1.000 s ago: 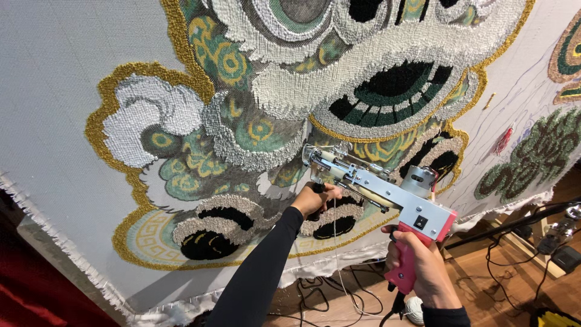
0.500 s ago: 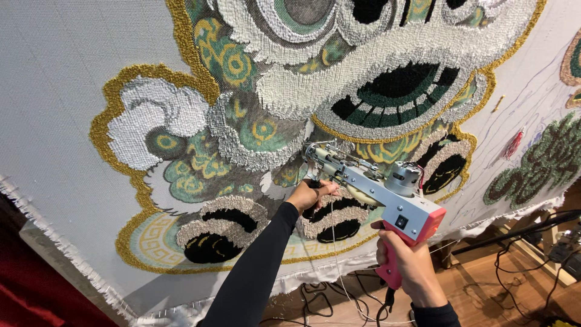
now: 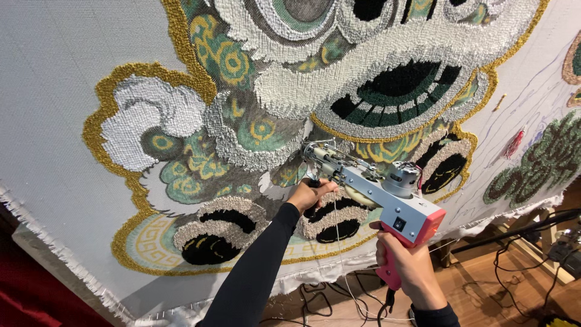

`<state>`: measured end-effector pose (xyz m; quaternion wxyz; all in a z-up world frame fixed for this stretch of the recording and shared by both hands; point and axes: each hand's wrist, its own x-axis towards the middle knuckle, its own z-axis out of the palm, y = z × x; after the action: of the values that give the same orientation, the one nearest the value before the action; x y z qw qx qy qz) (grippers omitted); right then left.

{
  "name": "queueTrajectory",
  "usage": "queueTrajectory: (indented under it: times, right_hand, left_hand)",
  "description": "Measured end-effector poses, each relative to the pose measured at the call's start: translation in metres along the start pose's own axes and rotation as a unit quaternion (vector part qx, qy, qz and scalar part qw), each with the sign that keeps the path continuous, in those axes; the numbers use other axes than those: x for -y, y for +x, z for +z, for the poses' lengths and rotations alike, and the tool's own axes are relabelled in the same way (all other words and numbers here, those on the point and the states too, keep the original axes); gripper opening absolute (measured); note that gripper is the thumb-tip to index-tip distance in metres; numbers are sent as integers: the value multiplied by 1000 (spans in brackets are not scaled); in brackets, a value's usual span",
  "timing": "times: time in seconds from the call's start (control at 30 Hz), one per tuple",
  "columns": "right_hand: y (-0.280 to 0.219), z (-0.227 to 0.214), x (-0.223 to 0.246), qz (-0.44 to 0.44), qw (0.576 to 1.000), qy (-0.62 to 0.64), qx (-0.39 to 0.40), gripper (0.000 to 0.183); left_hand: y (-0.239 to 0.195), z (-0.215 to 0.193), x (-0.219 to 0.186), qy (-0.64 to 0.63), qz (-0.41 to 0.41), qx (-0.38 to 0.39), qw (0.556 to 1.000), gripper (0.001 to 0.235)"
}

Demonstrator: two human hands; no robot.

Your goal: The person uses a handheld tufting gun to apply yarn loops onto a stretched canvas featuring a pre-drawn skull design. They guide the tool along the outlines of the design, filling in sections with white yarn while holding the yarn spool with their other hand.

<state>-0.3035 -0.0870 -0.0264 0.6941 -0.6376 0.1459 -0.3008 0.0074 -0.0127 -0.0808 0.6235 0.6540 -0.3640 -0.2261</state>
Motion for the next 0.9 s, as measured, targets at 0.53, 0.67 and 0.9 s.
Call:
queueTrajectory:
  times: [0.53,0.67,0.9]
  right_hand:
    - [13,12,-5,-29,1000,-2,-6,21]
    - [17,10,-3,-46,999,-8,5,21]
    - [20,9,1,-57,998,-1,7,19]
  left_hand:
    - [22,-7,-4,5,-16,-45,999,34]
    - [20,-9,-9,21,0,-48,999,35]
    - [20,-10,-21,49,-14,-51,997,36]
